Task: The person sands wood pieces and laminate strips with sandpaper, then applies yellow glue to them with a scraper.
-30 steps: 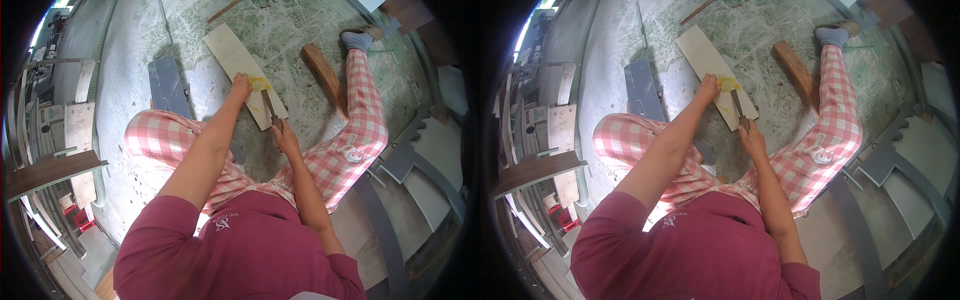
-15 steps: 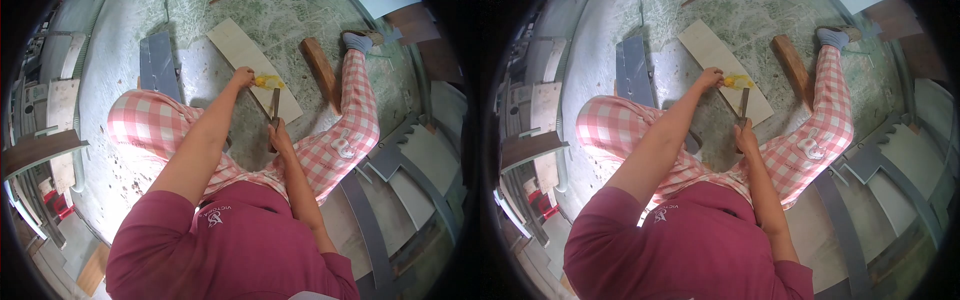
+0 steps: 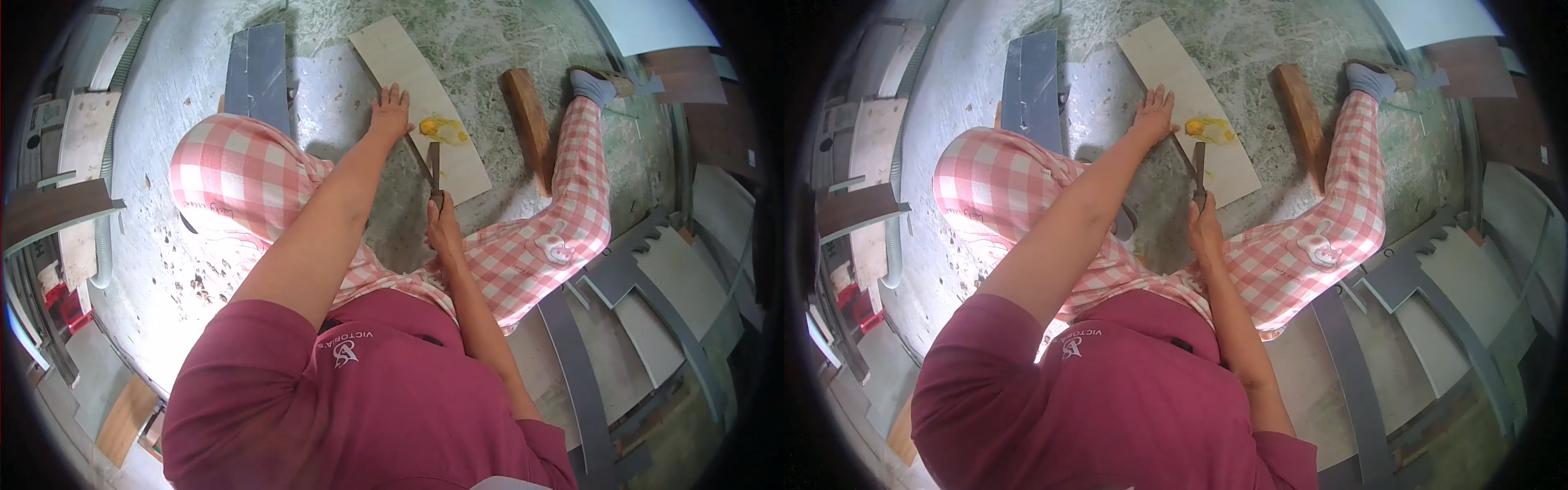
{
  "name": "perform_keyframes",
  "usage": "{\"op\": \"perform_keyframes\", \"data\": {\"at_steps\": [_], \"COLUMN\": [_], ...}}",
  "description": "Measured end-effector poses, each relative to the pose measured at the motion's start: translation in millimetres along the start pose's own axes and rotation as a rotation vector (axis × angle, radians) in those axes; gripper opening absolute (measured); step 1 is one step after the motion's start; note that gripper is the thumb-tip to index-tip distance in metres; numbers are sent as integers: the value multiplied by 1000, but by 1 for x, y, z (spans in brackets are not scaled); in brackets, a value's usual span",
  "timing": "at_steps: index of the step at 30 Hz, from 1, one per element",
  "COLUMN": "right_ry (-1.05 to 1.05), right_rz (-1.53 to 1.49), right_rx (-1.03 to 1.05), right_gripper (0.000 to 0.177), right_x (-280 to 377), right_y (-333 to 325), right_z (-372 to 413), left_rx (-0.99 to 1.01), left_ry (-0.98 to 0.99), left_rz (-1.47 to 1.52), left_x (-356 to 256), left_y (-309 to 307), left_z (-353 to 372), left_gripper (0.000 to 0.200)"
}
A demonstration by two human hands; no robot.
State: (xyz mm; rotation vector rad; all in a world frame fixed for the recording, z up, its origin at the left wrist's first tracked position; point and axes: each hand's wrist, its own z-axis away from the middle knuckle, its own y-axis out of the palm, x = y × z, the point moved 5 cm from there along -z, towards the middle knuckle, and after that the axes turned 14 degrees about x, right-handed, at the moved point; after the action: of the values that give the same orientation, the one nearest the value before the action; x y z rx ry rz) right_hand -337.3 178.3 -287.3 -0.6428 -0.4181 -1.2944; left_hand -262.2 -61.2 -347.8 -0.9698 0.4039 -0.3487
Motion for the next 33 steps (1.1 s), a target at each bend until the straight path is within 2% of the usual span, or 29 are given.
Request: {"op": "perform_keyframes", "data": {"at_steps": [3,5,6,8,9,11,14,18,21,23,29,33], "right_ry": [0,-121,-116,-292,-302,-96,-17,-63,-172,-27,63,43], "right_rz": [-80,17,21,117,118,-7,-81,-91,-249,-616,-394,-564], "right_rx": [-23,-159,-154,-299,-308,-91,-34,-50,1,169,68,141], "right_gripper": [50,50,50,50,50,50,48,49,53,53,55,54], "right_x": [-11,-22,-27,-12,-9,-10,19,-29,-37,-14,-10,7], "right_y": [15,21,25,23,19,22,6,17,13,4,-4,3], "right_z": [-12,-23,-26,-22,-23,-22,1,-33,-46,-17,17,29], "left_rx": [40,48,55,59,49,36,57,70,119,109,40,-28], "left_ry": [-5,-15,-17,-20,-21,-24,-27,-36,-31,-29,-43,-163], "left_rz": [1,-12,-26,-27,-36,-45,-48,-76,-61,-26,119,163], "left_x": [0,0,-2,-2,-2,-2,-3,-3,-3,-1,10,26], "left_y": [-5,-8,-8,-2,-5,-7,-4,-7,-12,-13,-3,-1], "left_z": [4,5,6,8,4,2,4,2,2,1,-4,-6], "left_gripper": [93,94,96,96,97,97,97,99,94,89,75,76]}}
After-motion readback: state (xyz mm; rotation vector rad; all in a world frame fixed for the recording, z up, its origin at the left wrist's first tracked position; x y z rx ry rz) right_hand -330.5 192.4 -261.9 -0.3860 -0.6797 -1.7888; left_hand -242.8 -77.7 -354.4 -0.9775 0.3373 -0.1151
